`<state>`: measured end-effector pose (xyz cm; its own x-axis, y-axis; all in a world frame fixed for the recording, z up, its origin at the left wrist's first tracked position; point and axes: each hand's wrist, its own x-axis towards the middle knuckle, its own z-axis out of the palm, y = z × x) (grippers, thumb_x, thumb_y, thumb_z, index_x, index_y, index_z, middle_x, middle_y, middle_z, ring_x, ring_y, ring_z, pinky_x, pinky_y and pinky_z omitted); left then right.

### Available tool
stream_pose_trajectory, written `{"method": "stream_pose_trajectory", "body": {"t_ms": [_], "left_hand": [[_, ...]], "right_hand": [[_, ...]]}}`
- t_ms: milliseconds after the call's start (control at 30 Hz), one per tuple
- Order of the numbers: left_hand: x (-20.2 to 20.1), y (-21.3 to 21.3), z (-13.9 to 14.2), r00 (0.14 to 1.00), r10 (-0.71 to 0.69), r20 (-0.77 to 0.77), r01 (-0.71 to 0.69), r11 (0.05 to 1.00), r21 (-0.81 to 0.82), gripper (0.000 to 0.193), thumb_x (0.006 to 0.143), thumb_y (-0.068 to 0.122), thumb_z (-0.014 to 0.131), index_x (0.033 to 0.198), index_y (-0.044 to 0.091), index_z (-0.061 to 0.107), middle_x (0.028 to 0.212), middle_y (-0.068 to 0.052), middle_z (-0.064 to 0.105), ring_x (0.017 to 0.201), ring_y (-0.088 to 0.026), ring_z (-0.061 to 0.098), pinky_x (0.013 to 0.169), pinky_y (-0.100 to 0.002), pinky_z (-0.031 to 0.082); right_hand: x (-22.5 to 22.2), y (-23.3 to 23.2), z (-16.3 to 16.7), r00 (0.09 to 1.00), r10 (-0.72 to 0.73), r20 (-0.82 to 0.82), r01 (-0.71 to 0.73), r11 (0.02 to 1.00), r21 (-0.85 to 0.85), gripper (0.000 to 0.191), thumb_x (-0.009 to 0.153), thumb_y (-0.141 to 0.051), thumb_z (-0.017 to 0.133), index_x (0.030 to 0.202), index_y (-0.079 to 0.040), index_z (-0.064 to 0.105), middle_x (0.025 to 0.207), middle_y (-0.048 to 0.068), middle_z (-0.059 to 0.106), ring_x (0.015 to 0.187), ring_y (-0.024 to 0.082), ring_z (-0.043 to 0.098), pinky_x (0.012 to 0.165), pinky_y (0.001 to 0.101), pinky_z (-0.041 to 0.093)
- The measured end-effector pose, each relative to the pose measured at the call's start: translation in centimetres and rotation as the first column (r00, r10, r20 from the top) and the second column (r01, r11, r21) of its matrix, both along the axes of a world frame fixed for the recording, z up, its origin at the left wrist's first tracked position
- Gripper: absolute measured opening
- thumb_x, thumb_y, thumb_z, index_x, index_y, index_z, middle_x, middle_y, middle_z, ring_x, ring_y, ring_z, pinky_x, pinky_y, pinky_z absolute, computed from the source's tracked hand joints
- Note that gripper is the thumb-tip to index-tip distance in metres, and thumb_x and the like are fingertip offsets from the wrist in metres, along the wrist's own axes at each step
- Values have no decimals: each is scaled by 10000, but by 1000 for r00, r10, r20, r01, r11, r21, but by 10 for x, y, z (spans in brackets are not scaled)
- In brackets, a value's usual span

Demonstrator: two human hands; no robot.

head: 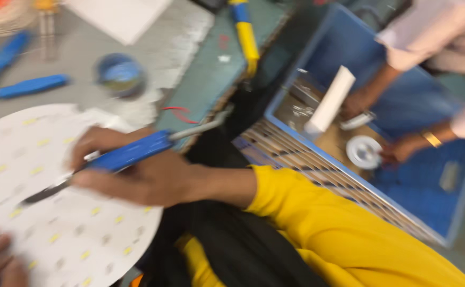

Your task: The person solders wires onto round LED light panel boards at a workbench. They hold a soldering iron in one hand and solder wire in the other, apply solder to connection points on the boards, use pliers to trim or position leads, and set finished boards aside while picking up the next board.

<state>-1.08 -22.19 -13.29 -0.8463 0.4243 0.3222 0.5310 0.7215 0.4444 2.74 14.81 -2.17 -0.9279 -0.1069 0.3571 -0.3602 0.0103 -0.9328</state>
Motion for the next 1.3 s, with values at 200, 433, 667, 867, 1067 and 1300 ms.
{"method": "stream_pose_trajectory", "body": {"t_ms": [200, 433, 667, 867, 1067, 1300], "left_hand": [[39, 51, 94, 998, 14, 57, -22, 990, 141, 90, 908, 62, 705, 969, 25, 649, 1201, -150, 731, 1237, -295, 686, 1174, -465, 474], [30, 59, 98, 995, -43, -90, 51, 994, 94, 115, 898, 100, 704, 983, 36, 661, 1169, -107, 731, 1164, -303, 684, 1099, -481, 490], [26, 66, 90, 979, 19, -204, -3, 997, 80, 101, 910, 106, 707, 934, 10, 686, 1144, -119, 737, 1053, -278, 711, 1072, -437, 522], [26, 64, 82, 964, 28, -263, -14, 998, 56, 107, 870, 102, 713, 876, -5, 716, 1130, -138, 740, 964, -262, 724, 1067, -431, 522], [27, 69, 85, 971, 24, -236, -16, 999, 37, 94, 878, 99, 710, 865, 9, 730, 1117, -105, 739, 897, -235, 726, 1081, -437, 511], [27, 70, 83, 968, 31, -247, -21, 999, 44, 95, 874, 100, 718, 888, 6, 721, 1110, -114, 728, 894, -244, 733, 1066, -443, 511]], "right_hand": [[-25, 19, -16, 988, -121, -100, 127, 990, 54, 142, 987, -125, 659, 1101, -50, 619, 999, 19, 600, 753, 73, 515, 699, 257, 445], [-43, 15, 19, 992, 44, -118, -38, 998, 48, 189, 1064, -156, 674, 1016, 17, 616, 794, 50, 607, 572, 71, 537, 544, 190, 426], [-38, -6, 37, 992, 75, -105, -48, 969, 241, 142, 993, -127, 678, 996, 8, 634, 755, 40, 621, 567, 57, 580, 552, 177, 460], [-35, -19, 38, 989, 99, -111, -63, 956, 288, 171, 988, -154, 703, 998, 8, 649, 742, 30, 624, 573, 52, 585, 555, 169, 456], [-41, -16, 35, 977, 138, -161, -64, 917, 393, 207, 961, -183, 721, 959, 16, 667, 743, 25, 627, 553, 49, 565, 534, 171, 416], [-45, -17, 38, 956, 195, -219, -70, 876, 477, 218, 954, -211, 727, 953, 3, 682, 760, 25, 661, 585, 52, 573, 573, 174, 438]]}}
